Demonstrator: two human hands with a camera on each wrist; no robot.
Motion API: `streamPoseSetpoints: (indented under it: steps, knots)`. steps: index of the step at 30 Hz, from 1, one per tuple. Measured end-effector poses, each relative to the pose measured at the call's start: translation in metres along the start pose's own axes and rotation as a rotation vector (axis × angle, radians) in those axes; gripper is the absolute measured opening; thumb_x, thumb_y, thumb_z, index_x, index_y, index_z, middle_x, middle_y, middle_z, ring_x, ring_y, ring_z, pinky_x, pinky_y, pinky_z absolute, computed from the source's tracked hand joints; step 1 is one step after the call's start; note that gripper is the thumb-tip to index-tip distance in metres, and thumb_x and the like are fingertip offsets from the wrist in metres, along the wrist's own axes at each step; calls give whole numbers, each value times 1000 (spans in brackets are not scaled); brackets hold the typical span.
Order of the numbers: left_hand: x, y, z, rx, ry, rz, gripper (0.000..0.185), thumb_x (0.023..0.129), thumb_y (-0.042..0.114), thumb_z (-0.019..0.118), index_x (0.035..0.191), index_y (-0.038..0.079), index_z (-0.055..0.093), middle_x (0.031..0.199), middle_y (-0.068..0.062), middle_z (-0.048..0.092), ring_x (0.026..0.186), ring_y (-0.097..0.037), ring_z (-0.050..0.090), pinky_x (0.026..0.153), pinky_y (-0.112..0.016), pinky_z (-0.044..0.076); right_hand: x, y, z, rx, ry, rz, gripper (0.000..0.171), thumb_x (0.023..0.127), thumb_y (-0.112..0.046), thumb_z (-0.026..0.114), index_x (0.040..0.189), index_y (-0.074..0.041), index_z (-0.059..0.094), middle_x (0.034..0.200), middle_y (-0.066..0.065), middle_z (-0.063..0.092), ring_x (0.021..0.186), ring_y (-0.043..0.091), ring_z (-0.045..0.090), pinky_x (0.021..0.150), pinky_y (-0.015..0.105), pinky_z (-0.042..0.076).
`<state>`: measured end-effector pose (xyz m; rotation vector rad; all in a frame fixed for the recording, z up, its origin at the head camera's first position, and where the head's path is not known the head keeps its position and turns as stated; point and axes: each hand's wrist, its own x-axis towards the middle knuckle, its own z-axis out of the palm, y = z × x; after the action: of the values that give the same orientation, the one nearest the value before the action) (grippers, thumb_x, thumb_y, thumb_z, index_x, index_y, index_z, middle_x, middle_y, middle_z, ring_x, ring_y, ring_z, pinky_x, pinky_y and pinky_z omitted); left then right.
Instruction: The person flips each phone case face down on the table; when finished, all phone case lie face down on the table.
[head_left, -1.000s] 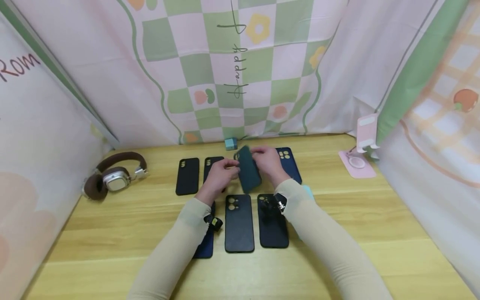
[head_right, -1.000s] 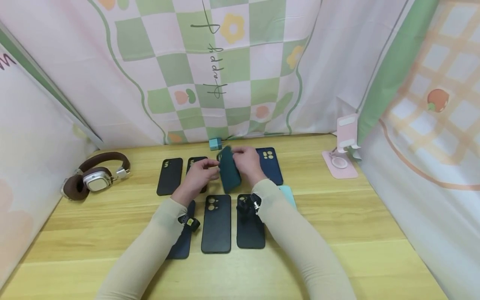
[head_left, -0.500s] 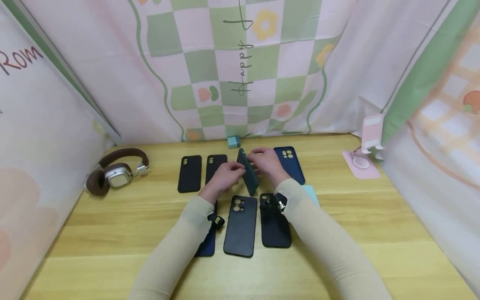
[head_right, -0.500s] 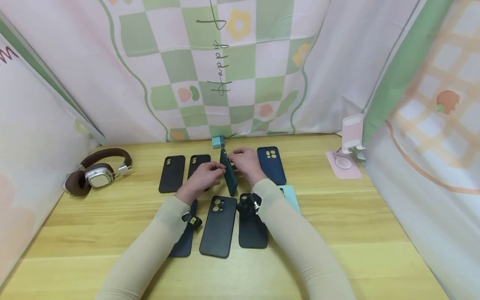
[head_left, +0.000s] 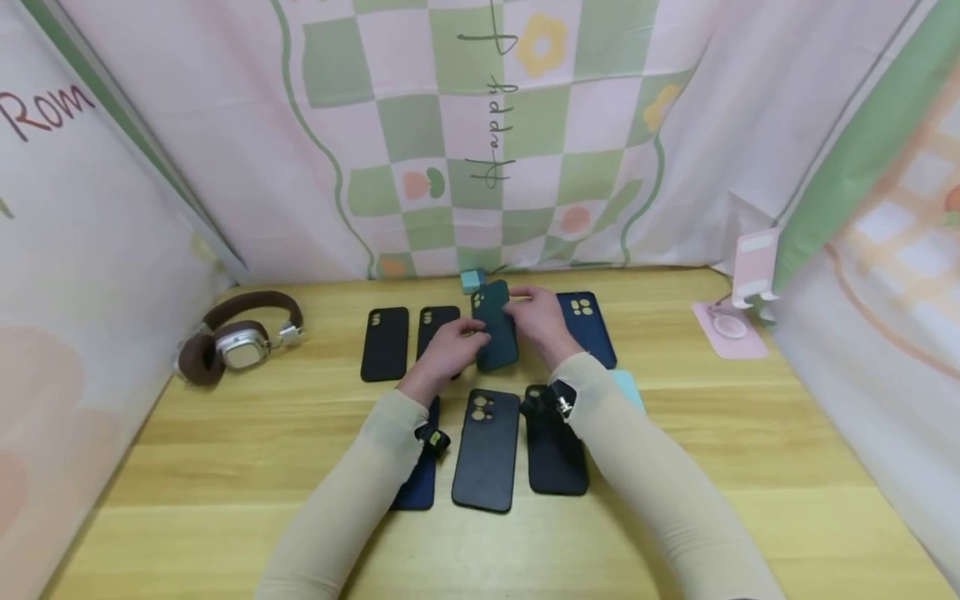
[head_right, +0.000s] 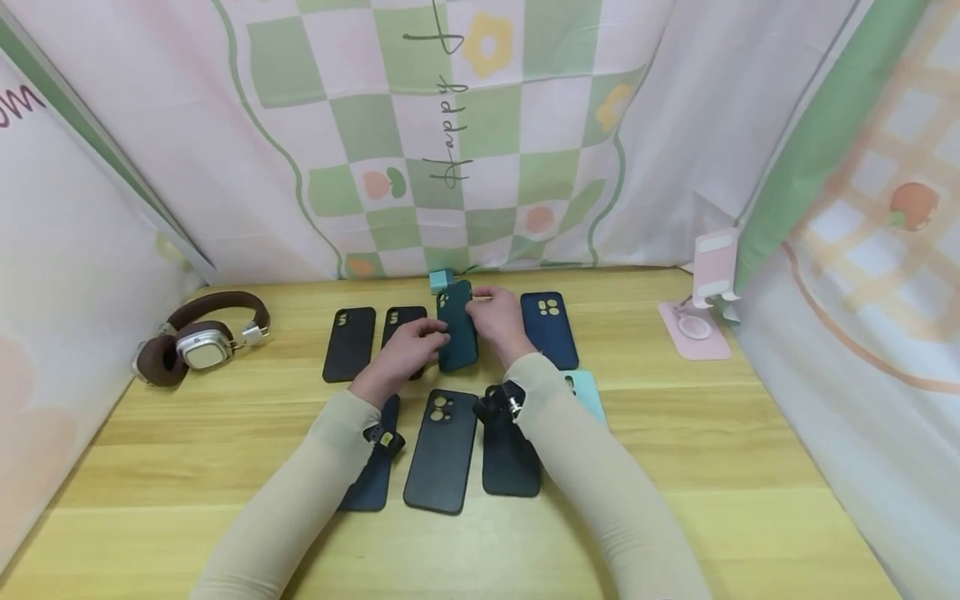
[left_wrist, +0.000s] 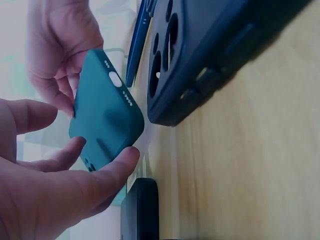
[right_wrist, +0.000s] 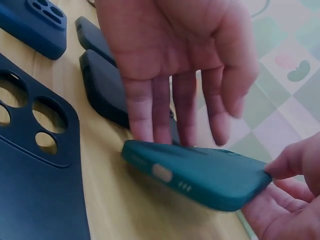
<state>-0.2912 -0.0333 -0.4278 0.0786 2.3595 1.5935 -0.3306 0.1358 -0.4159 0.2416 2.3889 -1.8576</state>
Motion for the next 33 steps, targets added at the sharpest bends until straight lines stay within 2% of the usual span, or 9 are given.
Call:
streamPoseSetpoints:
  steps: [4,8,14,20,24,29,31,33]
  knots:
    - [2,0,-1,-100,11,-18,37,99,26,56,133,10,59,137,-9,54,113,-24,59,92,-40,50,2,2,1,-34,21,-12,34,95,-11,59,128,-4,61,119,16,60,95,25,59,78,34,50]
    - [3,1,-1,-214,12,-38,35,100,22,56,131,6,60,138,-12,52,122,-28,54,96,-42,48,2,5,0,-111,38,10,33,96,-14,58,128,-4,61,128,15,58,109,28,56,89,39,48]
    - [5,1,0,-319,-44,-61,36,100,20,54,132,1,57,140,-15,49,129,-29,47,101,-42,45,3,9,-5,-238,22,58,36,97,-17,56,129,-3,61,133,14,57,121,29,53,97,40,46]
    - [5,7,-1,-292,-45,-47,38,101,20,52,133,-1,56,138,-13,52,129,-27,47,101,-43,45,0,6,-9,-280,-30,69,40,96,-16,54,133,-1,58,138,17,53,124,30,50,100,41,44]
    - [8,6,0,-276,-58,-36,41,102,20,51,136,-2,53,141,-12,50,131,-27,46,102,-44,43,-4,4,-12,-284,-72,58,42,96,-15,51,133,2,57,136,19,53,116,30,54,91,37,48]
    - [7,7,3,-180,-57,-23,41,102,25,52,137,3,54,140,-9,50,130,-26,47,101,-45,43,-8,5,-21,-248,-91,35,39,92,-13,51,126,4,62,116,18,61,95,26,60,74,31,51]
    - [5,9,6,-113,-41,-15,41,101,29,53,136,7,56,138,-7,52,126,-25,49,99,-44,44,-9,6,-28,-204,-105,39,35,92,-12,51,118,6,64,104,17,63,86,25,61,69,31,51]
    - [4,12,9,-73,-25,4,40,101,30,54,134,8,58,135,-6,54,122,-25,52,96,-43,45,-9,7,-35,-153,-113,47,33,93,-11,52,119,7,63,100,19,63,84,26,61,70,32,51]
